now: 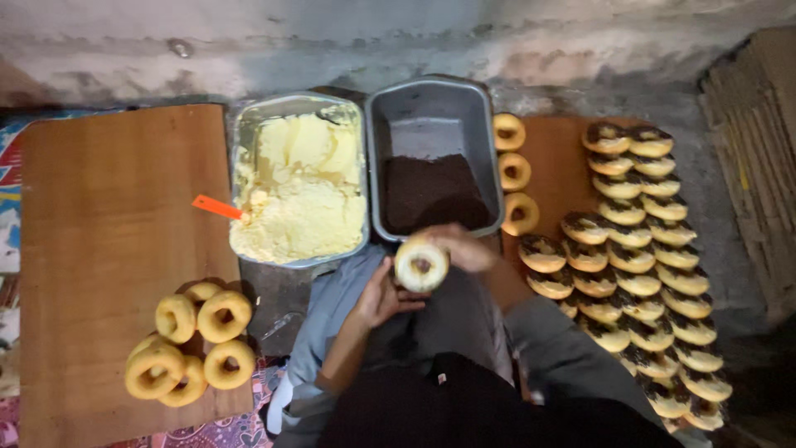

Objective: The person repeatedly picks up plain donuts, dips the top surface into a container of yellow frosting, then dips the frosted top into a container of dark sprinkles, and places the finished donut onto a growing stack on the right. The process is repeated for multiple donuts throughout the clip.

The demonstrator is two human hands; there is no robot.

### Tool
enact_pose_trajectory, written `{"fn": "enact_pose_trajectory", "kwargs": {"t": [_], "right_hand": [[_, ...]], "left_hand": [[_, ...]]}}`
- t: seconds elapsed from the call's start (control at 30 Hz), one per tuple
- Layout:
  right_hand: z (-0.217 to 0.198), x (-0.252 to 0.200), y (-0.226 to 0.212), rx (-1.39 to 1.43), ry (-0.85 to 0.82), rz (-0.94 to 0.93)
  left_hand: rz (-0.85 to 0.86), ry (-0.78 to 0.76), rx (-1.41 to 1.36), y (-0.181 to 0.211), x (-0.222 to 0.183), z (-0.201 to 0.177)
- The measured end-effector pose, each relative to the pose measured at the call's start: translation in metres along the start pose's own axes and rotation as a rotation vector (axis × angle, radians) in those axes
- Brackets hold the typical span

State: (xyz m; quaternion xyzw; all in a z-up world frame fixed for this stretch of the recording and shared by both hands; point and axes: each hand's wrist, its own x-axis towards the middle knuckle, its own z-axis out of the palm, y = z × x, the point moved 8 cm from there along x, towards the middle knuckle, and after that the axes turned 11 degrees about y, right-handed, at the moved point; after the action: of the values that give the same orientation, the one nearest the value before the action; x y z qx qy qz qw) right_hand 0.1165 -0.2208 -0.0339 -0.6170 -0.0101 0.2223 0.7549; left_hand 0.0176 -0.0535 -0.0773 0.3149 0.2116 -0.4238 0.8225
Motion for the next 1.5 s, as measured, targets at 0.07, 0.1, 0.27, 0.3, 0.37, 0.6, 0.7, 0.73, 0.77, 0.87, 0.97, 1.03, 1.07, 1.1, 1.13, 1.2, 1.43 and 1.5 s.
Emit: {"fn": "enact_pose_trajectory", "kwargs": {"t": [0.07,0.1,0.27,0.3,0.37,0.6,0.7,0.73,0.77,0.87,0.97,1.03,1.07,1.1,1.13,1.2,1.43,1.5], "right_hand": [[-0.057,0.048,0.004,0.132,0.333,0.021],[-0.080,0.063,0.011,0.197,0.500,0.034],[-0.081,0.090,0.013,-0.571,0.558,-0.092],[-0.068,0.091,0.015,-0.577,0.487,-0.059],[-0.044,0.085,0.001,-1.029,0.425,-0.176],[-0.089,0.042,-0.013,-0.727,0.611,-0.002],[-0.123,0.001,-0.009,0.494,0.508,-0.013],[-0.140,-0.022,-0.004,0.589,0.580,-0.010],[-0.157,-0.050,0.000,0.687,0.651,-0.010],[-0.211,-0.114,-0.001,0.833,0.844,-0.072],[-0.270,-0.157,-0.017,0.744,1.053,-0.231],[-0.305,-0.170,-0.026,0.598,1.206,-0.283],[-0.321,-0.172,-0.028,0.508,1.287,-0.271],[-0.334,-0.172,-0.031,0.416,1.362,-0.256],[-0.345,-0.168,-0.031,0.375,1.398,-0.215],[-0.363,-0.159,-0.031,0.292,1.462,-0.130],[-0.374,-0.162,-0.059,-1.157,1.675,0.338],[-0.351,-0.142,-0.059,-1.187,1.638,0.094]], "left_hand": [[0.063,-0.114,-0.174,0.016,-0.019,0.002],[0.094,-0.170,-0.260,0.023,-0.027,0.003],[0.117,-0.196,-0.231,0.019,-0.023,0.003],[0.117,-0.214,-0.222,0.021,-0.021,0.003],[0.111,-0.221,-0.234,0.021,-0.019,0.001],[0.131,-0.197,-0.209,0.023,-0.025,0.003],[0.153,-0.190,-0.180,0.027,-0.027,0.005],[0.146,-0.190,-0.184,0.027,-0.028,0.004],[0.139,-0.190,-0.185,0.027,-0.028,0.005],[0.127,-0.188,-0.192,0.029,-0.027,0.006],[0.131,-0.185,-0.206,0.030,-0.026,0.005],[0.130,-0.190,-0.220,0.030,-0.024,0.006],[0.126,-0.198,-0.230,0.030,-0.023,0.006],[0.125,-0.204,-0.241,0.030,-0.023,0.007],[0.127,-0.191,-0.245,0.030,-0.022,0.007],[0.137,-0.158,-0.255,0.032,-0.020,0.006],[0.145,-0.154,-0.243,0.033,-0.023,0.014],[0.141,-0.162,-0.243,0.036,-0.023,0.016]]}}
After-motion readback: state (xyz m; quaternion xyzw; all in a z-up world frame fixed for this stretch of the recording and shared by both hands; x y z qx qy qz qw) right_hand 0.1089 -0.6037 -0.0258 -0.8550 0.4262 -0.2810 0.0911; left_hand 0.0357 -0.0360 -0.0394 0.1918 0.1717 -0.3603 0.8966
